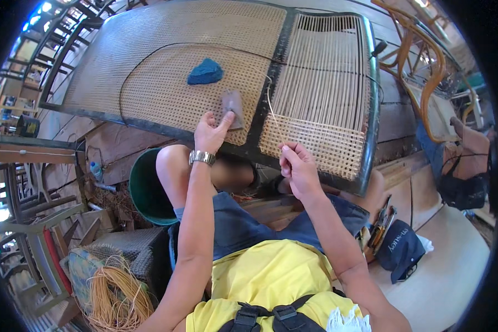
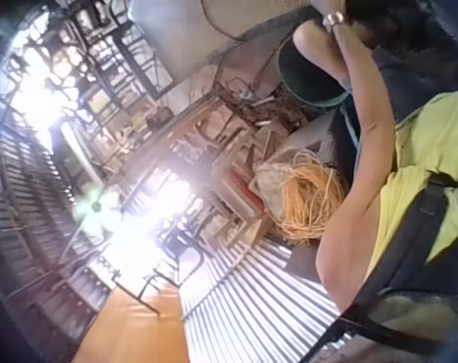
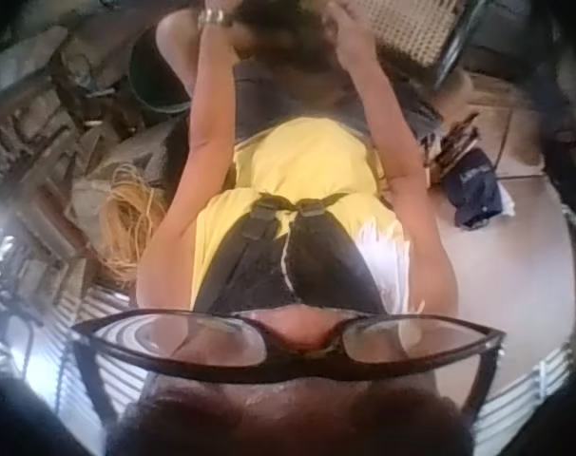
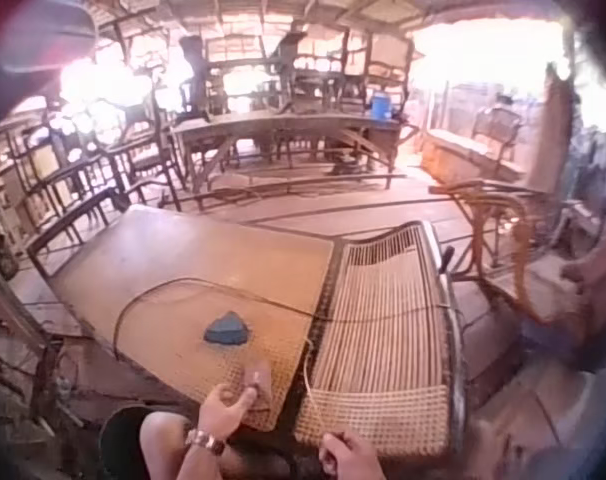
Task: Repairing the seat of a wicker chair by weaving thin strips through the frame.
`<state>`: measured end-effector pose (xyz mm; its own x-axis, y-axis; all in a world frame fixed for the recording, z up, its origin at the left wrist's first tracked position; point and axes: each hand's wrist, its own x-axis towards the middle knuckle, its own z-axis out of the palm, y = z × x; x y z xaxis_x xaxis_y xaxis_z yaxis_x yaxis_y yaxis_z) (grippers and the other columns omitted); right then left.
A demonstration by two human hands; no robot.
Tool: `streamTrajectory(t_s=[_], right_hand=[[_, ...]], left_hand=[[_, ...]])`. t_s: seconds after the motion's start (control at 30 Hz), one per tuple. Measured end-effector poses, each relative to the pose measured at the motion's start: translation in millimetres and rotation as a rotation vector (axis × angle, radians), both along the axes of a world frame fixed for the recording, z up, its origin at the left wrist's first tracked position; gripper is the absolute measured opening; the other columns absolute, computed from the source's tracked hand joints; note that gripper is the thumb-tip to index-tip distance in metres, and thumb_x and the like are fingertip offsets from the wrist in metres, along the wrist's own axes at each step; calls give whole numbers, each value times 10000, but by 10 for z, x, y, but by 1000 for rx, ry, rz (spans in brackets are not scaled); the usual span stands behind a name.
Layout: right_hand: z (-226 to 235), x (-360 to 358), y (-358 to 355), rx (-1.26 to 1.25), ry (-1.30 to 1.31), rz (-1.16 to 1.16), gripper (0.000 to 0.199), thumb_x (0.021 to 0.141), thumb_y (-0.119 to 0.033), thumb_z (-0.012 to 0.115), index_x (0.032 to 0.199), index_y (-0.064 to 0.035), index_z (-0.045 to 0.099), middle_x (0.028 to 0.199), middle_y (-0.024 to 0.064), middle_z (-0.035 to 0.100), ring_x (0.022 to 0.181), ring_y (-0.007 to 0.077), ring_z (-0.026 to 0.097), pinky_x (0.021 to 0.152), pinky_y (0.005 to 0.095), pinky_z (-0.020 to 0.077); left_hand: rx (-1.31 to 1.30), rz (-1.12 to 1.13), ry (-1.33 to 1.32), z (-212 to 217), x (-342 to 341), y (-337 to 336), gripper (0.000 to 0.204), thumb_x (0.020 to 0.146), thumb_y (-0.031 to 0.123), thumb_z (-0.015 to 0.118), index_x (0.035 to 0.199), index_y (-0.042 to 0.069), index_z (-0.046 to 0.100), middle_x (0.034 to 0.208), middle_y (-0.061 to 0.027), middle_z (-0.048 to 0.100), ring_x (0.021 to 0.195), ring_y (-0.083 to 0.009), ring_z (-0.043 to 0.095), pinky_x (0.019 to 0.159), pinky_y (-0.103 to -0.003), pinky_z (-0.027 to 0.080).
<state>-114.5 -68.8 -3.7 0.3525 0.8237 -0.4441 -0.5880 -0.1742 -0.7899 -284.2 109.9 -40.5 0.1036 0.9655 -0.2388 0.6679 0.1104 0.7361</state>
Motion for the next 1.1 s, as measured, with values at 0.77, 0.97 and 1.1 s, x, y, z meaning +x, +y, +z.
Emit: streamTrajectory(t_s=[0.77,0.97,1.1], right_hand=[[-223,-216,769,-22,181,8,61,980,-164,587,987,-114,620,701,-11,564,534,55,448,460,198,334],[-224,-107,584,5,200,-31,56,979,-152,584,995,-109,616,703,-10,566,532,63,454,460,190,334],[-278,-59,414,14,208,-33,74,982,-159,579,1008,-104,622,707,-11,554,523,76,446,466,205,337]], left_hand=[[-373,-10,-161,-701,177,857,522,801,403,768,1010,-71,708,931,-185,723,716,-250,719,570,-366,583],[-53,-204,-62,-348,180,693,521,804,386,768,1125,-12,673,989,-122,722,917,-197,692,809,-334,539],[-162,-334,-302,-526,210,754,515,912,291,697,1312,7,543,918,-44,692,694,-149,628,565,-319,508]])
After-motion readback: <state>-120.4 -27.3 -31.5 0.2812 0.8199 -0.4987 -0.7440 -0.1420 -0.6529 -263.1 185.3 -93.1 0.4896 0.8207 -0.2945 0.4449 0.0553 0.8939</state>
